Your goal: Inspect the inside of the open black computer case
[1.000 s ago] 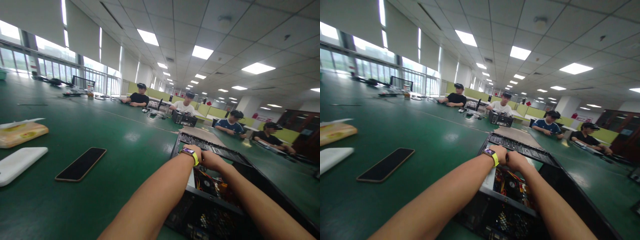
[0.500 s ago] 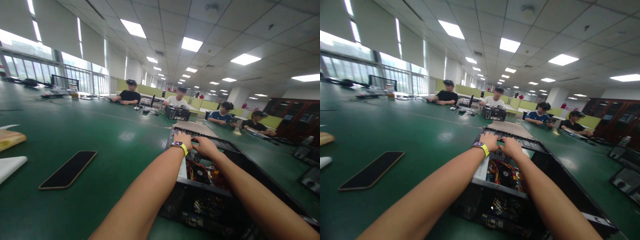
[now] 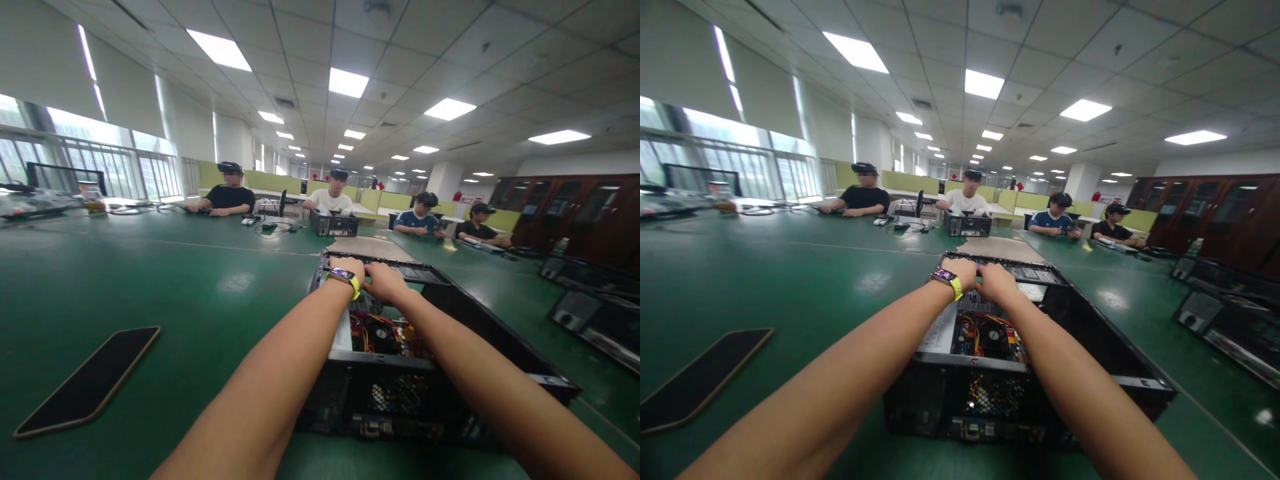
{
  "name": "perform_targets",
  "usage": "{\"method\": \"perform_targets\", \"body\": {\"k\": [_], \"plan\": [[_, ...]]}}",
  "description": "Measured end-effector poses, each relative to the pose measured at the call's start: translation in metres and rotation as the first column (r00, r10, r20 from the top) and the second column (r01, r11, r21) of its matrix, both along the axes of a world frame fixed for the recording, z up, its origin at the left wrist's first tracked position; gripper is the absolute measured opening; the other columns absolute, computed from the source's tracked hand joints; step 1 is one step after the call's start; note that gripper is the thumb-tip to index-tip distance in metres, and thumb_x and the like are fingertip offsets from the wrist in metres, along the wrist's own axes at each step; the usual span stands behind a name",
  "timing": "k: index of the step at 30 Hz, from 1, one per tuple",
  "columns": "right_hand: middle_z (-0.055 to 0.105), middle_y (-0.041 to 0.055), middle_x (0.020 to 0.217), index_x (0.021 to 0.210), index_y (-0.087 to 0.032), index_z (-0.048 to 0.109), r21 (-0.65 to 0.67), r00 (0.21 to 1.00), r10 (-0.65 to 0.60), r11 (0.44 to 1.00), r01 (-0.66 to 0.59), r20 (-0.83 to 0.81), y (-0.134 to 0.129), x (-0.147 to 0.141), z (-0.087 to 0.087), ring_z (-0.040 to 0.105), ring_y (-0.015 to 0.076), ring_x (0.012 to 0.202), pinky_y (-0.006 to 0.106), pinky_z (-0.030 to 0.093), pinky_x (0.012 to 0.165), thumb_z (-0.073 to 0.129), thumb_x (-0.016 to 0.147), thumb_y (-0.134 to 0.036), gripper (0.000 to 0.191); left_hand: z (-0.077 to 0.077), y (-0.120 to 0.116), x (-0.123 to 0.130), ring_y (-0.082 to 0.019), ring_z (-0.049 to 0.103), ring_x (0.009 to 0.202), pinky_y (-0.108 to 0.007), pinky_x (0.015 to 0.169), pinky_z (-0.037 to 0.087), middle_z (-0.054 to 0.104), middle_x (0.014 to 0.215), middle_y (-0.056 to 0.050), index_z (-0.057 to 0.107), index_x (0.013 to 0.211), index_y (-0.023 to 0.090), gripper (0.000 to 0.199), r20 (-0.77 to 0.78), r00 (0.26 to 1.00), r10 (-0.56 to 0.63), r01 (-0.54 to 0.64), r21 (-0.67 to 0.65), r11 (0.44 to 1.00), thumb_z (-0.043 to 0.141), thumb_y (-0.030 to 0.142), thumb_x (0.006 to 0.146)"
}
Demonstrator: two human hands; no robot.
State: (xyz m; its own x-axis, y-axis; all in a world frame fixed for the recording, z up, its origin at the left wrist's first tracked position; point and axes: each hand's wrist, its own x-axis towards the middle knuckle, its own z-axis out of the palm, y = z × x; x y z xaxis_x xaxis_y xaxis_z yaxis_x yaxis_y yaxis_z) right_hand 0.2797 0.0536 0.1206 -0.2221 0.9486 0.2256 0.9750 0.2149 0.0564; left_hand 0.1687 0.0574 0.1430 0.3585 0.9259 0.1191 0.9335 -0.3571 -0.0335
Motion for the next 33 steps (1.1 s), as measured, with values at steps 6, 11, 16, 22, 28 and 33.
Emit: {"method": "perform_targets", "body": {"k": [6,11,16,22,28,33], "plan": [[0.062,0.0164,0.112,0.107,-0.013,0.059,-0.053,1.0,-0.01,0.999,0.011,0.019,0.007,0.004,-0.008,0.057,0.027,0.105,0.034,0.045,0.085,0.051,0.081,-0.03,0.031,-0.009,-0.002,0.012,-0.024,0.059,0.105,-0.052,0.094,0.044,0.063,0.112,-0.008,0.059,0.111,0.015,0.028,0.05,0.994,0.098,-0.1,0.036,0.994,0.052,0.033,0.091],[0.059,0.0157,0.114,0.109,-0.015,0.059,-0.087,0.999,0.027,0.996,-0.024,0.039,0.009,0.002,-0.011,0.055,0.0283,0.108,0.036,0.044,0.088,0.049,0.083,-0.032,0.033,-0.013,0.002,0.009,-0.024,0.057,0.107,-0.049,0.093,0.045,0.063,0.112,-0.009,0.06,0.109,0.014,0.028,0.071,0.992,0.106,-0.11,0.048,0.993,0.053,0.034,0.09],[0.056,0.0155,0.117,0.117,-0.017,0.054,-0.09,0.998,0.05,0.995,-0.048,0.027,0.009,0.001,-0.014,0.051,0.029,0.11,0.037,0.043,0.089,0.05,0.082,-0.034,0.039,-0.015,0.003,0.007,-0.023,0.057,0.106,-0.047,0.09,0.047,0.062,0.112,-0.008,0.06,0.107,0.014,0.026,0.058,0.992,0.111,-0.114,0.059,0.992,0.054,0.033,0.09],[0.055,0.0161,0.118,0.121,-0.017,0.052,-0.096,0.999,0.052,0.994,-0.051,0.012,0.013,0.002,-0.016,0.05,0.0303,0.111,0.039,0.042,0.09,0.05,0.082,-0.036,0.044,-0.017,0.002,0.004,-0.024,0.055,0.109,-0.047,0.09,0.047,0.061,0.115,-0.009,0.06,0.109,0.014,0.027,0.05,0.993,0.104,-0.108,0.085,0.99,0.054,0.032,0.09],[0.054,0.0169,0.118,0.122,-0.016,0.051,-0.107,0.999,0.051,0.993,-0.051,-0.007,0.011,0.001,-0.016,0.05,0.0307,0.111,0.041,0.041,0.092,0.05,0.081,-0.038,0.046,-0.017,-0.004,0.001,-0.027,0.051,0.115,-0.049,0.092,0.046,0.057,0.122,-0.01,0.058,0.113,0.015,0.031,0.054,0.995,0.083,-0.087,0.074,0.993,0.058,0.033,0.087],[0.055,0.0175,0.121,0.121,-0.014,0.054,-0.119,0.998,0.045,0.992,-0.05,-0.046,0.005,0.0,-0.006,0.05,0.0309,0.114,0.04,0.041,0.092,0.054,0.079,-0.035,0.046,-0.004,0.001,-0.002,-0.025,0.057,0.11,-0.047,0.092,0.047,0.061,0.118,-0.011,0.061,0.109,0.013,0.032,0.047,0.999,-0.028,0.03,-0.037,0.999,0.06,0.035,0.085]]}}
